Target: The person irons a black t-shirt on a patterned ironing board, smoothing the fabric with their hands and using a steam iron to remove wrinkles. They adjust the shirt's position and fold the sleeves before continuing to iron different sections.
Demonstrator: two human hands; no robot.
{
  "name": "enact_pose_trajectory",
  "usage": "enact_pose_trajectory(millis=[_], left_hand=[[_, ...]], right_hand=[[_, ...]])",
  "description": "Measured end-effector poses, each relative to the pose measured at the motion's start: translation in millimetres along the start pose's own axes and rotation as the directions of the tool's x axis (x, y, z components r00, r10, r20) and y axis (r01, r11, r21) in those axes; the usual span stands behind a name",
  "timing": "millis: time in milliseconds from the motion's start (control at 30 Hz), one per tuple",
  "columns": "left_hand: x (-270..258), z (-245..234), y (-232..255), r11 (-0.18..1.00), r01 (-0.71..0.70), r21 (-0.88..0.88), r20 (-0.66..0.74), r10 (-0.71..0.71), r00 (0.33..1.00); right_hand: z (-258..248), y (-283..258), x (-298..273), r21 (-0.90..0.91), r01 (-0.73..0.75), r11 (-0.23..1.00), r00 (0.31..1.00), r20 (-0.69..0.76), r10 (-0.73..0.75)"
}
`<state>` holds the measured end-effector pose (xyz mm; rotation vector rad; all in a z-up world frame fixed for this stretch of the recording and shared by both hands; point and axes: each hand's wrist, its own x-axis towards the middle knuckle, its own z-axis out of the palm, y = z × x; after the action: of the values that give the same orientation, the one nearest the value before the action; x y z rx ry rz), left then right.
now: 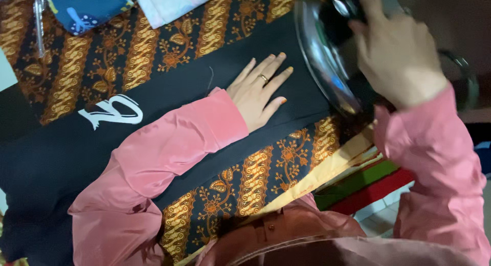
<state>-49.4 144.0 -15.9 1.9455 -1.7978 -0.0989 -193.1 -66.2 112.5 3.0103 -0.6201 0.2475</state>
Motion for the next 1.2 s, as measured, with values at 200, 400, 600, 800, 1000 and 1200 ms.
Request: enact_pose_trajectory(millis=[200,400,600,800,1000,1200], left_hand=[[0.8,1.9,-0.1,1.000,0.011,-0.009,0.004,-0.011,1.000],[1.9,3.7,-2.2,1.000,0.005,-0.008,0.010,-0.005,1.000],[1.0,6.4,-6.9,1.000,-0.025,0.003,-0.001,0.025,1.000],[0.8,9.0,-8.0,1.000,-0.026,-0.004,0.000,0.026,1.000],[0.6,7.4,-6.7,1.000,-0.022,0.008,0.005,0.022,1.000],[0.8,13.5,-8.7,1.000,-0.019,0.001,-0.010,0.019,1.000]], right_hand=[[-7.9,-5.7,-3.6,-0.041,-0.012,0.999,1.000,-0.022,0.011],[24.9,12.0,31.1,-0.068,0.149,0.987,0.968,-0.194,-0.159],[25.5,16.6,25.4,-0.038,0.153,0.988,0.966,-0.207,-0.157],[-7.0,2.1,-16.0,-0.018,0.001,1.000,0.997,-0.072,-0.002],[-18.4,-9.1,-14.1,0.026,-0.054,0.998,0.998,-0.014,0.054],[1.1,-12.7,16.6,-0.010,0.205,0.979,0.966,-0.160,-0.204]])
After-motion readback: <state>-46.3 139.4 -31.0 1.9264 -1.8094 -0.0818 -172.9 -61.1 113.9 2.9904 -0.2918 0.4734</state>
